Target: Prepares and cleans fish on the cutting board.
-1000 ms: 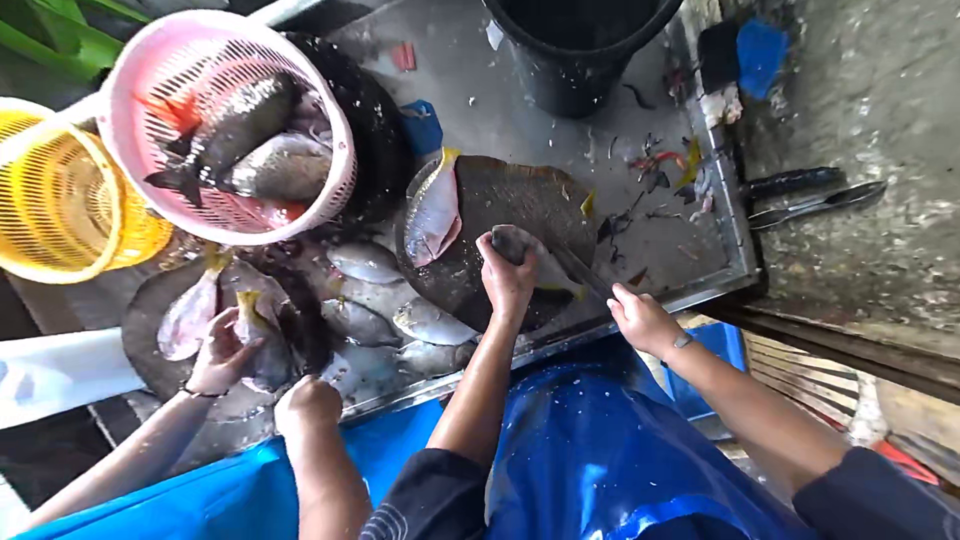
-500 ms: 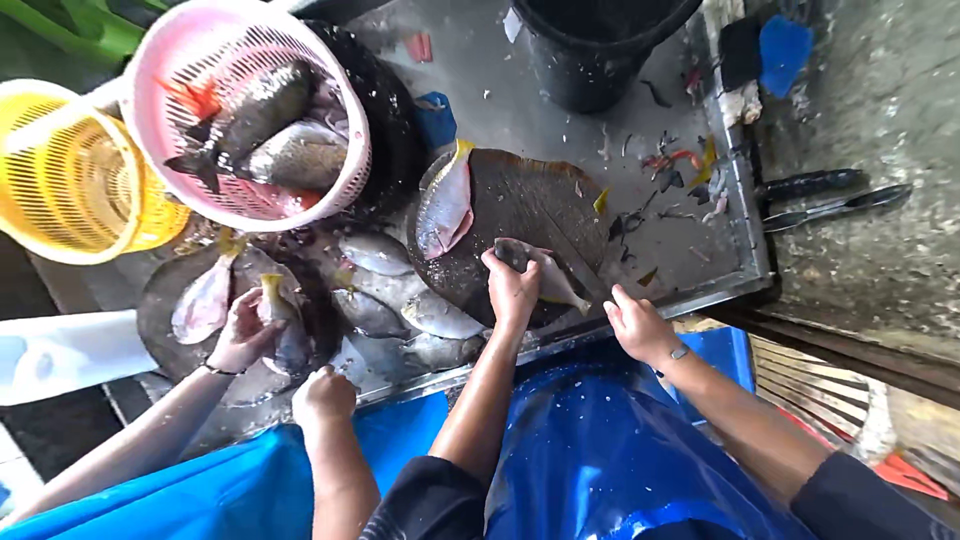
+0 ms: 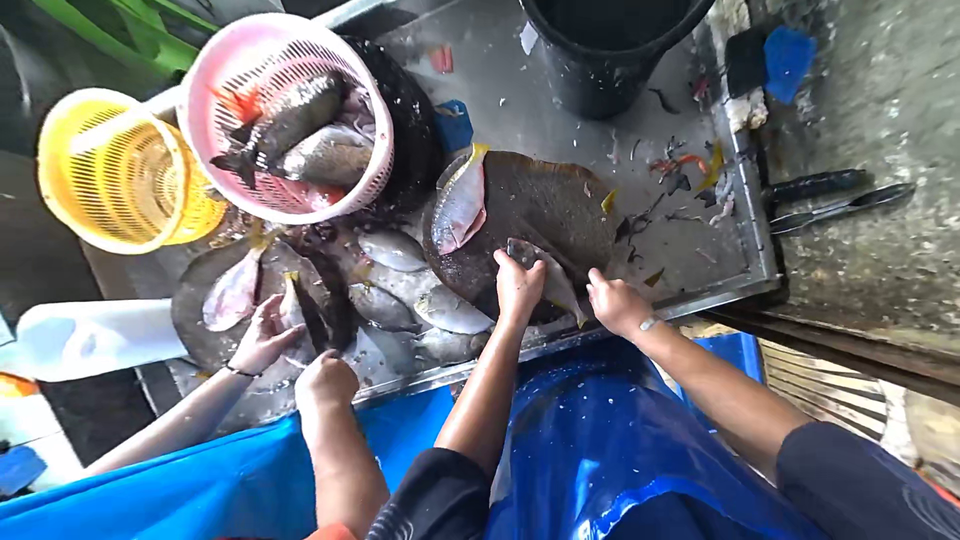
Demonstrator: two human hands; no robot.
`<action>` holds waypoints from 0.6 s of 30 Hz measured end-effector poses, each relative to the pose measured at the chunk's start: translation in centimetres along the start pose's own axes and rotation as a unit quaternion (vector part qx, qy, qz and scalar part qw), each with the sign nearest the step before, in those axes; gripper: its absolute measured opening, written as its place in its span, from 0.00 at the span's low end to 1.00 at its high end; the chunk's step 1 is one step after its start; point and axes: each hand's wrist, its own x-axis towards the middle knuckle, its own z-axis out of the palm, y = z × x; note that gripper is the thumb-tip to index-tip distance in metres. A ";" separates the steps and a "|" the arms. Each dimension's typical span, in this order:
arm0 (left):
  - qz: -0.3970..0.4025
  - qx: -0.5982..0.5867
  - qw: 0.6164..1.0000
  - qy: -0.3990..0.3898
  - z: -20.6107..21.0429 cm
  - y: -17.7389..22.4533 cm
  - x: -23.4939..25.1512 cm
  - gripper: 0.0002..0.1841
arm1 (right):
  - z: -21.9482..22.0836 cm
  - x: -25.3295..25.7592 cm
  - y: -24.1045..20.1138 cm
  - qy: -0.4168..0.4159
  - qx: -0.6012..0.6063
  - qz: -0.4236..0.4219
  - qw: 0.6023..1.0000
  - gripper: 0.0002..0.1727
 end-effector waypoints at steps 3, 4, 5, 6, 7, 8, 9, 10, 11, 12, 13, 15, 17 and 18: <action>0.020 -0.055 0.998 0.029 0.4 -0.9 -0.3 0.40 | -0.6 -2.7 1.1 -0.021 0.044 0.027 0.998 0.19; 0.023 -0.066 0.997 0.041 0.6 -1.8 -1.1 0.40 | -0.6 -4.6 1.4 -0.032 0.057 0.034 0.997 0.22; 0.032 -0.077 0.995 0.058 0.9 -2.3 -1.3 0.40 | -0.7 -5.6 1.7 -0.050 0.057 0.045 0.996 0.24; 0.042 -0.085 0.993 0.073 1.2 -2.8 -1.6 0.40 | -0.6 -6.2 2.1 -0.075 0.052 0.057 0.994 0.25; 0.052 -0.083 0.992 0.080 1.4 -3.7 -2.4 0.40 | 0.0 -6.8 2.5 -0.097 0.040 0.067 0.992 0.26; 0.066 -0.077 0.992 0.079 1.5 -4.5 -3.2 0.40 | 0.7 -6.9 2.8 -0.100 0.030 0.072 0.992 0.26; 0.077 -0.072 0.991 0.079 1.5 -4.8 -3.6 0.40 | 1.1 -6.7 3.1 -0.093 0.021 0.069 0.993 0.26; 0.081 -0.070 0.991 0.080 1.6 -4.9 -4.0 0.40 | 1.3 -6.4 3.0 -0.081 0.017 0.062 0.995 0.24; 0.081 -0.068 0.991 0.084 1.6 -4.9 -4.3 0.40 | 1.1 -6.1 2.5 -0.072 0.017 0.054 0.996 0.22; 0.079 -0.066 0.991 0.087 1.6 -5.0 -4.6 0.41 | 0.8 -6.0 1.8 -0.057 0.019 0.044 0.997 0.19; 0.077 -0.063 0.991 0.089 1.6 -5.0 -4.6 0.41 | 0.5 -6.1 1.1 -0.021 0.024 0.021 0.999 0.17; 0.077 -0.068 0.989 0.106 1.8 -4.8 -4.0 0.41 | -0.1 -6.5 -0.2 0.091 0.035 -0.053 0.994 0.18; 0.062 -0.084 0.986 0.127 2.1 -4.5 -3.5 0.40 | 1.0 -6.5 -0.2 0.163 0.029 -0.101 0.981 0.18; 0.059 -0.087 0.986 0.129 2.1 -4.4 -3.5 0.40 | 2.1 -6.2 0.3 0.135 0.018 -0.081 0.987 0.17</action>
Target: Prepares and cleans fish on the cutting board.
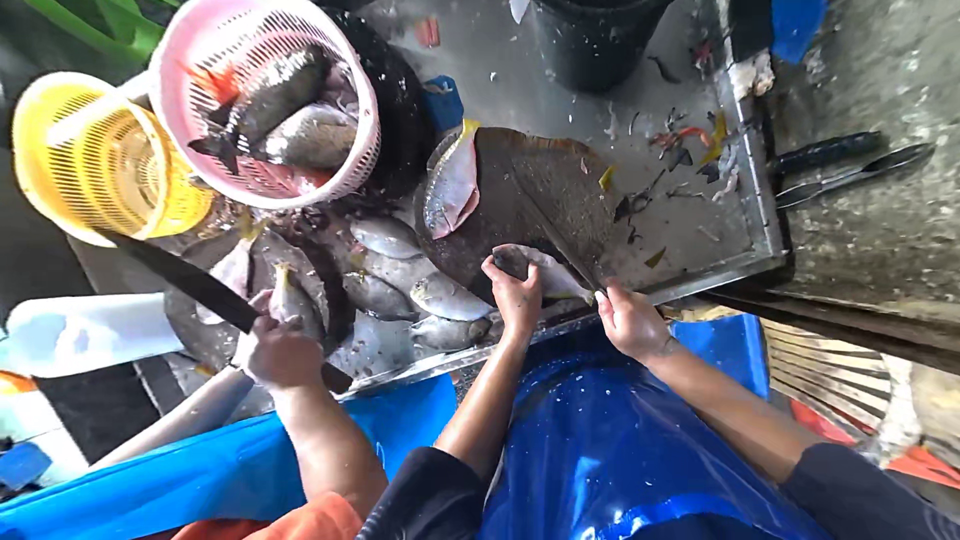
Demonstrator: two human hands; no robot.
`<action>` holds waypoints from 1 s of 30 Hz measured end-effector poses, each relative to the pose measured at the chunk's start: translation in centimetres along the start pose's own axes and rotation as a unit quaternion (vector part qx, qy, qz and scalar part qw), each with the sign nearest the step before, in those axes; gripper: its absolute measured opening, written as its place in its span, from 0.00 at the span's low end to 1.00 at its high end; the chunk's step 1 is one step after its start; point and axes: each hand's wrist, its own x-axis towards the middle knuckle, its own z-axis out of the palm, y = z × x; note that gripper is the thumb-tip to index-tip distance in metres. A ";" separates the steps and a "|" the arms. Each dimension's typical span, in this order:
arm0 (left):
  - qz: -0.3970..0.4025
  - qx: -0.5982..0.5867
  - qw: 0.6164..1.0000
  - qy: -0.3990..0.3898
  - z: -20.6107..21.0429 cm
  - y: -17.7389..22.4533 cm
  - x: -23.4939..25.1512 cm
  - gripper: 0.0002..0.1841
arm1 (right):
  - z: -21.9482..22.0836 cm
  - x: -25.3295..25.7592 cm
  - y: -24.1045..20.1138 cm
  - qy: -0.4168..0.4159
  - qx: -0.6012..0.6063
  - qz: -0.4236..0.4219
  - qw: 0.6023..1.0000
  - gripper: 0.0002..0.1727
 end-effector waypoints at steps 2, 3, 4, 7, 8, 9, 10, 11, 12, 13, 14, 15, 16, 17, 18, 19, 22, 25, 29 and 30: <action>0.001 0.000 1.000 -0.017 -0.4 0.1 -0.5 0.39 | 1.8 0.3 1.4 -0.137 -0.015 0.104 0.985 0.19; 0.003 -0.001 0.999 -0.038 -0.9 0.1 -1.0 0.40 | 1.9 0.6 1.9 -0.166 -0.010 0.126 0.978 0.20; -0.003 -0.008 0.999 -0.052 -1.1 0.0 -1.0 0.41 | 1.6 1.0 2.2 -0.174 -0.003 0.131 0.976 0.21; -0.056 -0.092 0.991 -0.082 -1.5 -0.5 -0.2 0.34 | 0.2 -0.1 1.9 -0.157 0.012 0.114 0.981 0.18; -0.078 -0.135 0.983 -0.093 -1.2 -0.1 0.6 0.31 | -0.4 -0.2 1.7 -0.146 0.023 0.102 0.984 0.19; -0.098 -0.160 0.976 -0.112 -1.2 0.4 1.0 0.30 | -0.9 -0.5 1.4 -0.146 0.031 0.096 0.984 0.19; -0.110 -0.167 0.971 -0.131 -1.3 1.0 1.3 0.29 | -1.2 -0.7 1.0 -0.157 0.034 0.095 0.982 0.20; -0.107 -0.159 0.970 -0.149 -1.2 1.5 1.7 0.29 | -1.3 -0.4 0.6 -0.174 0.027 0.100 0.979 0.19; -0.096 -0.142 0.970 -0.170 -0.9 2.0 2.2 0.30 | -1.3 0.2 0.3 -0.187 0.011 0.107 0.976 0.19; -0.083 -0.117 0.972 -0.189 -0.6 2.5 2.7 0.31 | -1.2 0.9 0.0 -0.195 -0.007 0.116 0.974 0.19; -0.076 -0.089 0.972 -0.203 -0.2 2.9 3.2 0.32 | -1.1 1.9 -0.2 -0.193 -0.024 0.122 0.973 0.20; -0.081 -0.063 0.971 -0.214 0.0 3.5 3.7 0.33 | -0.9 2.8 -0.2 -0.182 -0.038 0.121 0.975 0.19; -0.089 -0.041 0.970 -0.221 0.2 4.0 4.1 0.35 | -0.7 3.5 -0.1 -0.166 -0.047 0.118 0.978 0.18; -0.098 -0.026 0.970 -0.222 0.3 4.4 4.5 0.36 | -0.6 4.1 -0.1 -0.153 -0.049 0.114 0.980 0.17; -0.101 -0.010 0.971 -0.218 0.3 4.8 4.9 0.36 | -0.6 4.7 -0.2 -0.146 -0.046 0.113 0.982 0.16; -0.101 0.002 0.972 -0.214 0.4 5.1 5.2 0.36 | -0.6 5.1 -0.2 -0.143 -0.031 0.116 0.983 0.17; -0.095 0.026 0.974 -0.202 0.3 6.0 5.7 0.36 | 0.0 5.9 1.1 -0.160 0.108 0.159 0.968 0.21; -0.088 0.045 0.976 -0.192 0.4 6.7 5.7 0.36 | 1.1 5.9 3.0 -0.179 0.243 0.223 0.927 0.24; -0.106 0.035 0.974 -0.197 0.4 6.1 6.0 0.36 | 0.4 5.8 2.9 -0.149 0.195 0.185 0.952 0.22; -0.109 0.034 0.973 -0.202 0.3 5.8 6.0 0.36 | 0.1 5.5 2.4 -0.135 0.175 0.169 0.961 0.22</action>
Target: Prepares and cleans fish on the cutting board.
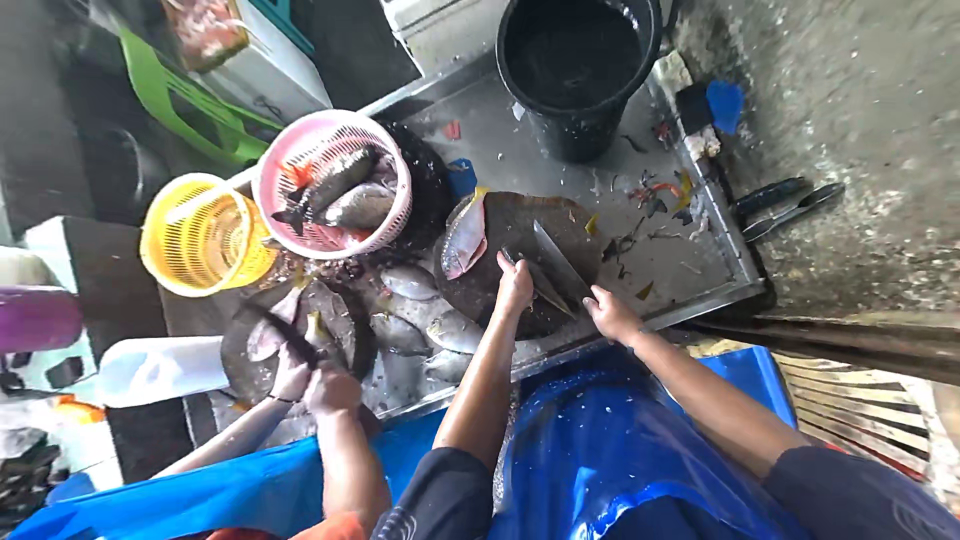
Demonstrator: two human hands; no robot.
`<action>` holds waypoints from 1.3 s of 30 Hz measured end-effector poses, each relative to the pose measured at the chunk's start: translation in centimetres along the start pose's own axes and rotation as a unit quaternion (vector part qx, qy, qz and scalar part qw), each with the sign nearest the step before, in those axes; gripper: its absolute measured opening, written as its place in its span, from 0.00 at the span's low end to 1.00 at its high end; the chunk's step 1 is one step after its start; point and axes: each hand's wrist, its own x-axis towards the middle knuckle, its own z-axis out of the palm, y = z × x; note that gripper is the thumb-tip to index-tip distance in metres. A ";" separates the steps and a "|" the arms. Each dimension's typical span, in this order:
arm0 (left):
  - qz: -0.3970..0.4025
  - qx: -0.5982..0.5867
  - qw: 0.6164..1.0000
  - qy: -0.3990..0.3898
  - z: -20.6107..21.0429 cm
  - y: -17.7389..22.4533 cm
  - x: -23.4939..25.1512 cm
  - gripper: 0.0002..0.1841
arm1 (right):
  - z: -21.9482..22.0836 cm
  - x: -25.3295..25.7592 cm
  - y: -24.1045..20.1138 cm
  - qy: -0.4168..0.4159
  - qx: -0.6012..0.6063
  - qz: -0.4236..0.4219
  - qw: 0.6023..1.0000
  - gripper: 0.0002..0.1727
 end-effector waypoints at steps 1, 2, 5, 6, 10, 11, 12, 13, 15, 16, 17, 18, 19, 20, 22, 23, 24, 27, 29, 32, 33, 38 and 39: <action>0.000 -0.004 1.000 -0.002 0.0 -0.1 0.0 0.36 | -0.1 -0.4 -0.5 0.007 -0.014 -0.013 1.000 0.23; 0.004 -0.007 1.000 -0.005 -0.1 0.0 0.0 0.36 | -0.3 -0.5 -1.2 0.003 -0.030 -0.021 0.999 0.24; 0.012 -0.005 1.000 -0.017 -0.2 -0.3 0.2 0.35 | -0.2 0.2 -2.6 -0.021 -0.089 -0.019 0.996 0.23; 0.015 -0.005 1.000 -0.019 -0.1 -0.3 0.3 0.35 | 0.0 1.0 -2.6 -0.014 -0.087 -0.015 0.996 0.22; -0.001 0.002 1.000 -0.015 0.0 0.4 0.1 0.35 | 0.8 3.2 -2.9 0.056 -0.033 -0.044 0.997 0.19; -0.003 0.006 1.000 -0.014 0.1 0.3 0.1 0.35 | 0.5 2.8 -3.7 0.082 -0.035 -0.068 0.994 0.18; -0.003 0.007 1.000 -0.014 0.2 0.4 0.1 0.36 | -0.1 2.1 -4.7 0.111 -0.038 -0.100 0.988 0.19; -0.002 0.008 1.000 -0.014 0.1 0.5 0.0 0.36 | -0.8 1.1 -5.8 0.136 -0.039 -0.134 0.981 0.19; 0.002 0.010 1.000 -0.016 0.0 0.5 -0.4 0.37 | -1.7 -1.2 -7.6 0.167 -0.043 -0.191 0.966 0.21; 0.006 0.011 1.000 -0.015 0.0 0.6 -0.5 0.37 | -1.9 -1.6 -8.1 0.176 -0.054 -0.214 0.959 0.21; 0.007 0.013 1.000 -0.014 0.0 0.6 -0.5 0.37 | -1.6 -1.4 -8.1 0.169 -0.072 -0.216 0.959 0.20; 0.007 0.015 1.000 -0.008 0.0 0.4 -0.5 0.37 | -1.0 -0.6 -7.5 0.139 -0.095 -0.189 0.967 0.20; 0.008 0.018 1.000 0.002 0.0 0.1 -0.5 0.36 | -0.2 0.6 -6.4 0.091 -0.116 -0.141 0.979 0.19; 0.006 0.025 1.000 0.016 -0.2 -0.3 -0.6 0.36 | 0.4 1.8 -5.2 0.047 -0.129 -0.094 0.986 0.18; 0.014 0.023 0.998 0.060 -1.2 -1.0 -0.7 0.36 | 0.4 2.2 -4.3 0.022 -0.130 -0.071 0.989 0.16; 0.024 0.017 0.996 0.088 -1.6 -1.5 -0.5 0.36 | -0.2 1.3 -4.4 0.019 -0.121 -0.072 0.990 0.17; 0.032 0.003 0.993 0.110 -1.9 -2.2 -0.4 0.37 | -0.5 -0.2 -4.3 0.018 -0.112 -0.074 0.991 0.17; 0.101 -0.027 0.986 0.128 -2.2 -2.2 -0.9 0.38 | -2.2 -3.5 -1.7 0.019 -0.069 -0.063 0.995 0.21; 0.224 0.092 0.965 0.101 -4.1 1.6 -3.3 0.38 | -4.0 -4.5 0.8 0.018 -0.005 -0.038 0.999 0.23; 0.421 0.372 0.826 0.046 -5.5 5.9 -5.2 0.27 | -5.6 -5.9 3.3 0.055 0.013 0.014 0.998 0.23; 0.474 0.428 0.769 0.025 -5.2 6.0 -4.4 0.22 | -5.8 -6.0 3.6 0.068 0.008 0.014 0.998 0.23; 0.564 0.448 0.693 -0.002 -3.8 1.0 0.2 0.15 | -5.3 -5.2 0.8 0.010 -0.026 0.003 1.000 0.22; 0.560 0.421 0.713 0.017 -3.7 0.4 0.2 0.16 | -4.9 -4.8 0.0 -0.004 -0.028 0.002 1.000 0.23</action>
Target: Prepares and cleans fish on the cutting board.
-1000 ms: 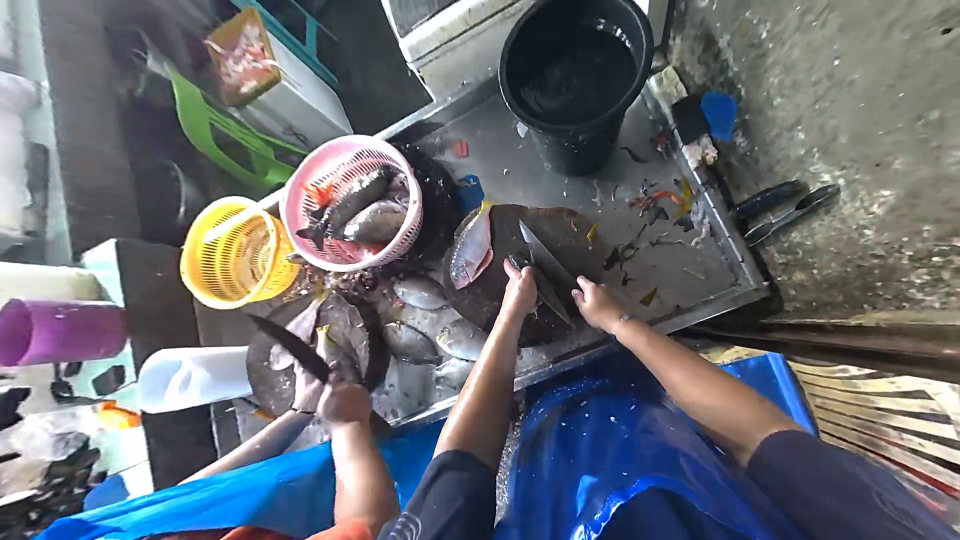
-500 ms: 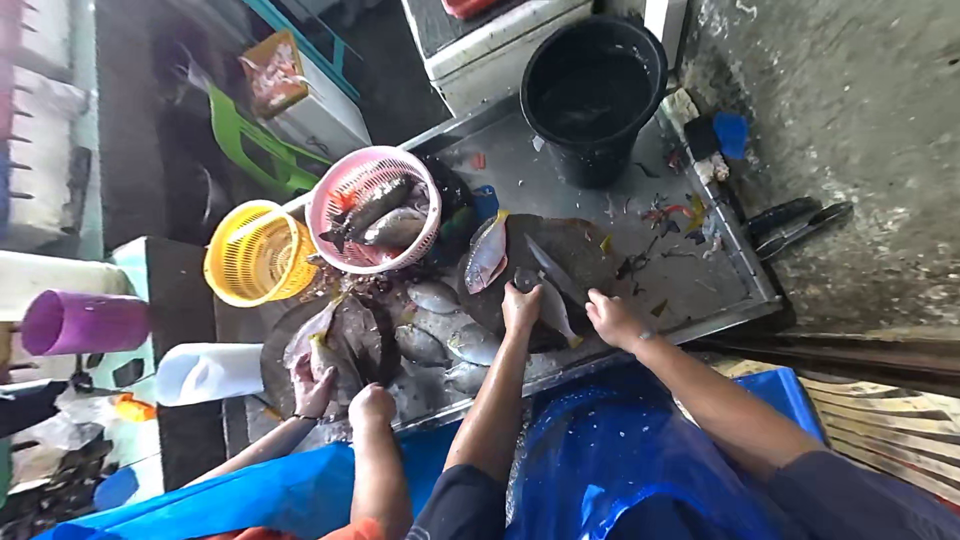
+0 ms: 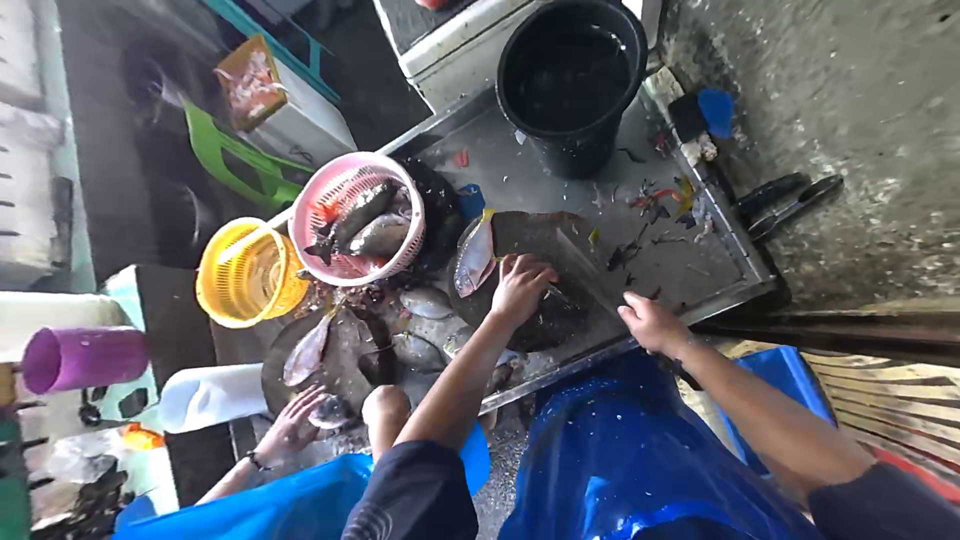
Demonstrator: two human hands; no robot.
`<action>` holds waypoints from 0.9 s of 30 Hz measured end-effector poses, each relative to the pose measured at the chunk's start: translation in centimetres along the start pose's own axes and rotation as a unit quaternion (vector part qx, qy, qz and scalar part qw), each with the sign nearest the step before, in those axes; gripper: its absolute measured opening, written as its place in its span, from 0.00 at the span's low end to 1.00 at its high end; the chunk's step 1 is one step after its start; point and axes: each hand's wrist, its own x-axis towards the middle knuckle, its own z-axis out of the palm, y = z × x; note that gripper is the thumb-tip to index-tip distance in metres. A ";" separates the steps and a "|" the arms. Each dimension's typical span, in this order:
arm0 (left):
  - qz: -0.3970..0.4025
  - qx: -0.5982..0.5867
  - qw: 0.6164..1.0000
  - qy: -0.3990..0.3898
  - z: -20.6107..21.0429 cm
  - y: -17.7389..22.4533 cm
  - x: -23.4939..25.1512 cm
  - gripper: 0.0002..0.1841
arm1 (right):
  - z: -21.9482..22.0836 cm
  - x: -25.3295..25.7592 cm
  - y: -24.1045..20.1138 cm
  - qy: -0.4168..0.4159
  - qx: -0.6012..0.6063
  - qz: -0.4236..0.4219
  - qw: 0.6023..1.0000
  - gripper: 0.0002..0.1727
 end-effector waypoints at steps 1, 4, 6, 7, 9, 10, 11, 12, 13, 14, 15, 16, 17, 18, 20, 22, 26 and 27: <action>-0.034 -0.022 0.999 0.020 0.3 0.3 -0.5 0.17 | 0.4 0.4 -0.7 -0.011 -0.016 -0.005 1.000 0.22; -0.120 -0.080 0.986 0.089 1.3 1.1 -1.2 0.15 | 0.9 1.3 -1.7 -0.044 -0.105 -0.020 0.993 0.19; -0.157 -0.125 0.975 0.100 2.0 1.4 -1.5 0.14 | 0.5 1.0 -0.8 -0.055 -0.130 -0.021 0.990 0.18; -0.171 -0.148 0.969 0.098 2.2 1.6 -1.6 0.14 | 0.1 0.7 -0.2 -0.057 -0.130 -0.015 0.990 0.17; -0.183 -0.181 0.961 0.104 2.5 1.9 -1.6 0.14 | -1.1 -0.1 0.2 -0.037 -0.122 -0.009 0.992 0.16; -0.184 -0.191 0.958 0.109 2.5 2.1 -1.6 0.13 | -1.6 -0.6 -0.2 -0.010 -0.112 -0.014 0.994 0.15; -0.185 -0.200 0.955 0.115 2.6 2.2 -1.6 0.13 | -1.9 -1.1 -1.0 0.029 -0.098 -0.029 0.994 0.14; -0.188 -0.207 0.953 0.117 2.6 2.2 -1.6 0.13 | -1.7 -1.4 -1.8 0.077 -0.082 -0.057 0.992 0.14; -0.191 -0.212 0.952 0.116 2.6 2.2 -1.6 0.13 | -1.1 -1.2 -2.5 0.128 -0.062 -0.091 0.986 0.14; -0.194 -0.214 0.950 0.115 2.6 2.3 -1.5 0.13 | 0.0 -0.8 -2.8 0.158 -0.044 -0.110 0.980 0.16; -0.199 -0.215 0.949 0.112 2.6 2.4 -1.6 0.14 | 1.5 0.1 -2.6 0.161 -0.040 -0.112 0.980 0.18; -0.205 -0.214 0.949 0.109 2.5 2.6 -1.7 0.14 | 3.1 1.1 -1.9 0.126 -0.048 -0.089 0.987 0.19; -0.207 -0.215 0.948 0.108 2.5 2.7 -2.0 0.13 | 4.4 2.1 -1.0 0.076 -0.066 -0.055 0.993 0.20; -0.213 -0.221 0.945 0.114 2.8 2.9 -2.6 0.12 | 5.0 2.4 -0.2 0.033 -0.069 -0.028 0.997 0.22; -0.289 -0.273 0.907 0.141 4.1 3.0 -3.4 0.14 | 4.3 2.5 0.0 0.003 -0.062 -0.012 0.998 0.23; -0.442 -0.324 0.821 0.160 5.0 3.8 -3.9 0.32 | 3.7 2.4 -0.6 0.013 -0.032 -0.016 0.999 0.21; -0.585 -0.341 0.722 0.142 3.0 4.0 -0.8 0.51 | 3.0 5.7 -2.9 -0.032 0.039 0.021 0.999 0.20; -0.586 -0.340 0.723 0.137 2.8 4.0 -0.8 0.50 | 2.9 6.1 -3.1 -0.043 0.028 0.032 0.998 0.20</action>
